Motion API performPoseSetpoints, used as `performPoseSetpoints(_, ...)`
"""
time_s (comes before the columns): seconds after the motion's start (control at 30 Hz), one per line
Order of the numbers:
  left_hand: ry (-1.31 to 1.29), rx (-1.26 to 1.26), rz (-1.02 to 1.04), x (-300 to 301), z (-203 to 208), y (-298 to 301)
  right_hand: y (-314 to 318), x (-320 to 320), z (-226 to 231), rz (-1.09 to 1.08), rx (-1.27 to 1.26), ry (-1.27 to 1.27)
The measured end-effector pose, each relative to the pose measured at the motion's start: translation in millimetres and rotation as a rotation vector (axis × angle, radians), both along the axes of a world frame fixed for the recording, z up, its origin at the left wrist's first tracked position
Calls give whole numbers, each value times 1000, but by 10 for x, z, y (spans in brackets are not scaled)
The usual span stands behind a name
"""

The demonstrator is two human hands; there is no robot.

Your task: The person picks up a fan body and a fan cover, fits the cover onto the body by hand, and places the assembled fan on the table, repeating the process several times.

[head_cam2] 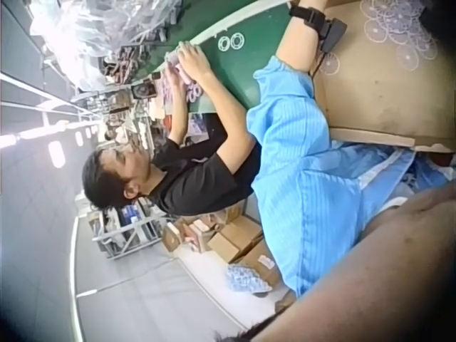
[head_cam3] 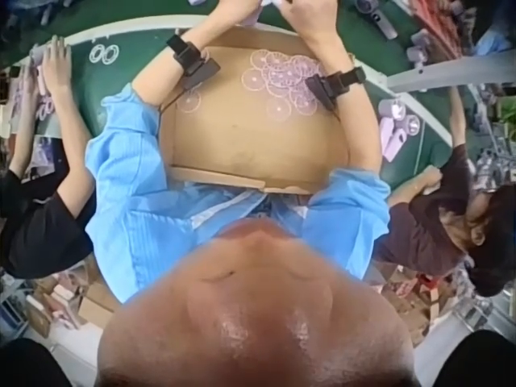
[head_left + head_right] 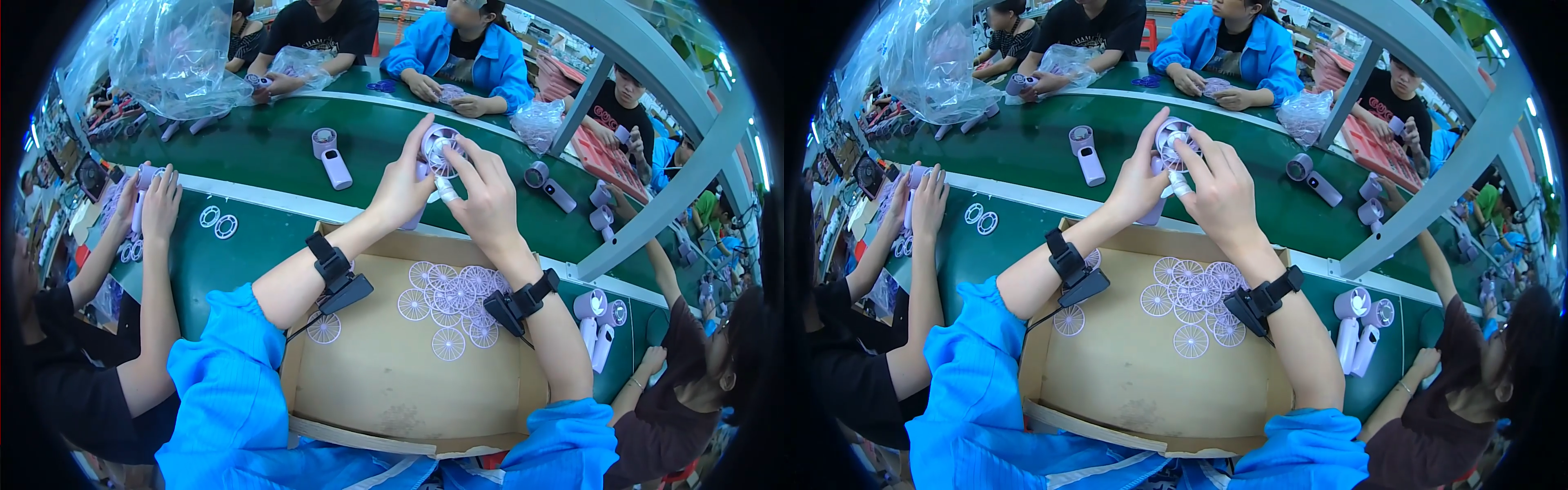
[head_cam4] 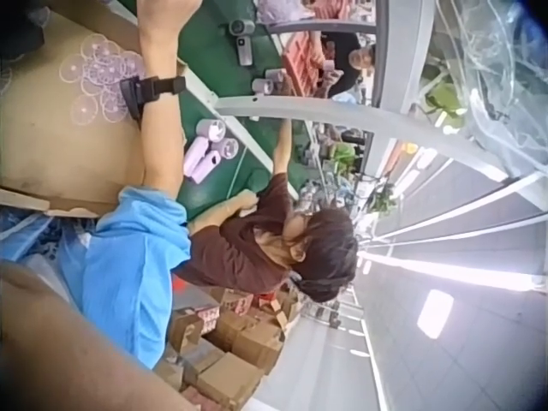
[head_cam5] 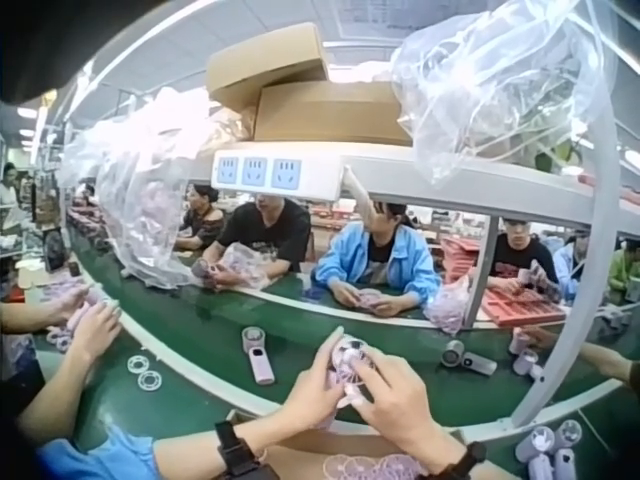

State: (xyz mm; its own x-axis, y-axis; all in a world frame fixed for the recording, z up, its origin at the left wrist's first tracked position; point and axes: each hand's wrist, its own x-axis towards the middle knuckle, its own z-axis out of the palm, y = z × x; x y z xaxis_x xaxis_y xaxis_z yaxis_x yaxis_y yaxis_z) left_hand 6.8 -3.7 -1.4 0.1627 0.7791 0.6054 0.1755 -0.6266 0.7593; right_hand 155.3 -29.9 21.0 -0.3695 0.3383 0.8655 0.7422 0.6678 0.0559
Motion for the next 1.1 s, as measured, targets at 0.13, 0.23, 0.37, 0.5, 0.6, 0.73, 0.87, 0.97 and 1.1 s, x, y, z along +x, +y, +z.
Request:
performPoseSetpoints(0.13,97,-145,-37,-14,32,-61,-14,-27,18,-16,-8,6)
performPoseSetpoints(0.23,161,-88,-26,23,2,-84,-24,-30,45,-24,10,8)
performPoseSetpoints(0.37,89,-143,-31,21,4,-69,-29,-11,44,-32,-5,3)
performPoseSetpoints(0.5,78,-178,-27,-1,3,-70,-1,22,29,-19,-16,-29)
performPoseSetpoints(0.6,83,-173,-34,35,-13,-78,-3,23,24,-36,46,-69)
performPoseSetpoints(0.73,97,-155,-31,-1,-22,-70,-6,8,19,-28,-3,-58)
performPoseSetpoints(0.87,99,-174,-35,26,-8,-86,6,12,17,-29,49,-75)
performPoseSetpoints(0.97,97,-166,-32,38,-21,-76,11,44,20,-10,41,-62)
performPoseSetpoints(1.1,82,-135,-42,25,-45,-46,17,12,12,-11,37,-45)
